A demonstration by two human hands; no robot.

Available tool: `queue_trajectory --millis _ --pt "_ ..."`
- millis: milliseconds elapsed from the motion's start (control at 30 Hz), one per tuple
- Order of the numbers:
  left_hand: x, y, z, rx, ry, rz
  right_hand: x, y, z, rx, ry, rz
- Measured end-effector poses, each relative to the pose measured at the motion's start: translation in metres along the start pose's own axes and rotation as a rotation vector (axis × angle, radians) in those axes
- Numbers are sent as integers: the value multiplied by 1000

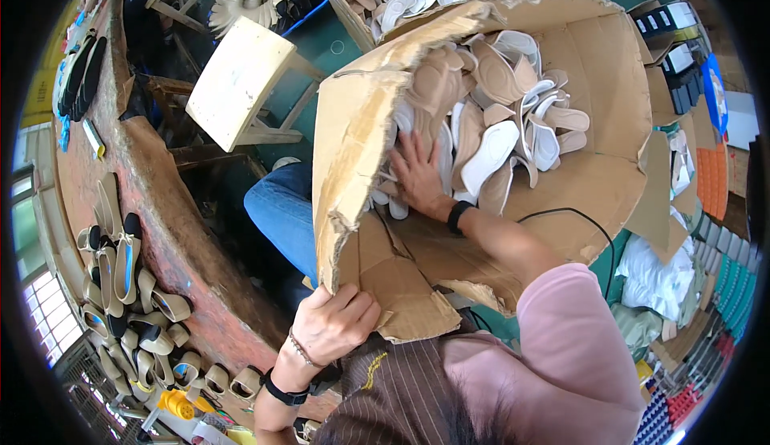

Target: Applying labels and inserting insoles into finished shoes during a manufacturing process.

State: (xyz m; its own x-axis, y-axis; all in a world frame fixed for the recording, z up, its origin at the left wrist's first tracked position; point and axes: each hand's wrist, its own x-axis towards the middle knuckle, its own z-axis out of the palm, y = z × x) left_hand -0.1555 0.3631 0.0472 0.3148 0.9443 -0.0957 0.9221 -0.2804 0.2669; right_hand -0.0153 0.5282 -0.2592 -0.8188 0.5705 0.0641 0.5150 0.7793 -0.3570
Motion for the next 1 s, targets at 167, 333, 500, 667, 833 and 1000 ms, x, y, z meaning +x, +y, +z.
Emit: queue_trajectory --millis 167,333,500,667,833,1000 --pt "4 -2 -1 59 28 50 18 17 -29 107 -28 289" --pt "7 -7 2 78 52 56 26 16 -37 92 -385 423" --pt "11 -6 2 54 26 39 -8 -10 0 -52 -458 117" --pt "16 -4 -1 50 41 55 -21 -8 5 58 -341 70" --pt "8 -4 2 40 42 3 12 24 -83 169 -113 217" --pt "11 -4 0 44 48 25 33 77 -105 -131 75 394"
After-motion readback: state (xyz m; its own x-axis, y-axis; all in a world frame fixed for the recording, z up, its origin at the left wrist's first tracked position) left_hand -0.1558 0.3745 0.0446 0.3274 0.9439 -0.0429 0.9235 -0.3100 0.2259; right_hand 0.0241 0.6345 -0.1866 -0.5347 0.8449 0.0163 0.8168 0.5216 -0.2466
